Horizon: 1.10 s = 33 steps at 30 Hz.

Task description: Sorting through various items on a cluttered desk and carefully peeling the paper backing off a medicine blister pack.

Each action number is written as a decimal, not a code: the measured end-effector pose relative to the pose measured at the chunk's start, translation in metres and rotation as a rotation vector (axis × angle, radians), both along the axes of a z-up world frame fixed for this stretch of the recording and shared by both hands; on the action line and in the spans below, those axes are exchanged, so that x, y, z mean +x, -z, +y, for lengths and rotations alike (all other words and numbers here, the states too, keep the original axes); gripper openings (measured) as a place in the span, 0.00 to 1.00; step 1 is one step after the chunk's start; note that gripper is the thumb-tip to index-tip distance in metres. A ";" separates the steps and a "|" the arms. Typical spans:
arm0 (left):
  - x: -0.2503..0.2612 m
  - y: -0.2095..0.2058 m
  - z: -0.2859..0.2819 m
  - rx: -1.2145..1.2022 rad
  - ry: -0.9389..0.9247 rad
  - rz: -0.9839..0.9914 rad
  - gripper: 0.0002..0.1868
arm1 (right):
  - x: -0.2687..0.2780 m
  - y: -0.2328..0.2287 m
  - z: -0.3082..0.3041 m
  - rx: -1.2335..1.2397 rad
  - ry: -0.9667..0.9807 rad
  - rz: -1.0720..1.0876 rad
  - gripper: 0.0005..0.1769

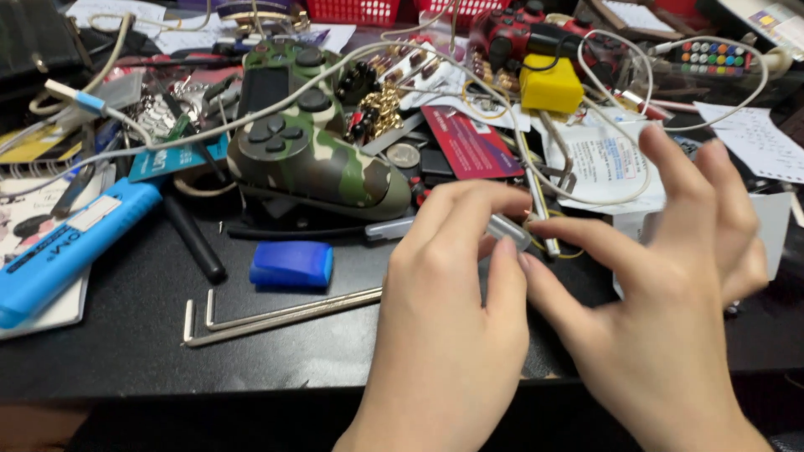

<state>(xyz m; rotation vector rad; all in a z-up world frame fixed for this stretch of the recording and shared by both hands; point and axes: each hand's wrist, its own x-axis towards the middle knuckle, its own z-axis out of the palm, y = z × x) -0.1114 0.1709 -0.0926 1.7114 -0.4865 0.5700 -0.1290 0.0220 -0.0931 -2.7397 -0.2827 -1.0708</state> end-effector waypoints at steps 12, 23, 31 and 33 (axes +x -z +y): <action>0.001 -0.003 -0.004 -0.167 0.014 0.093 0.17 | 0.005 0.004 0.000 0.046 0.077 -0.028 0.08; 0.005 -0.002 -0.004 -0.344 0.124 0.391 0.14 | -0.005 0.000 -0.002 0.036 -0.074 -0.034 0.07; 0.005 -0.008 -0.001 -0.291 0.031 0.513 0.09 | -0.006 -0.001 -0.002 0.070 -0.071 0.009 0.13; 0.003 -0.007 0.000 -0.290 0.076 0.433 0.07 | -0.006 -0.002 0.000 0.090 -0.065 0.036 0.10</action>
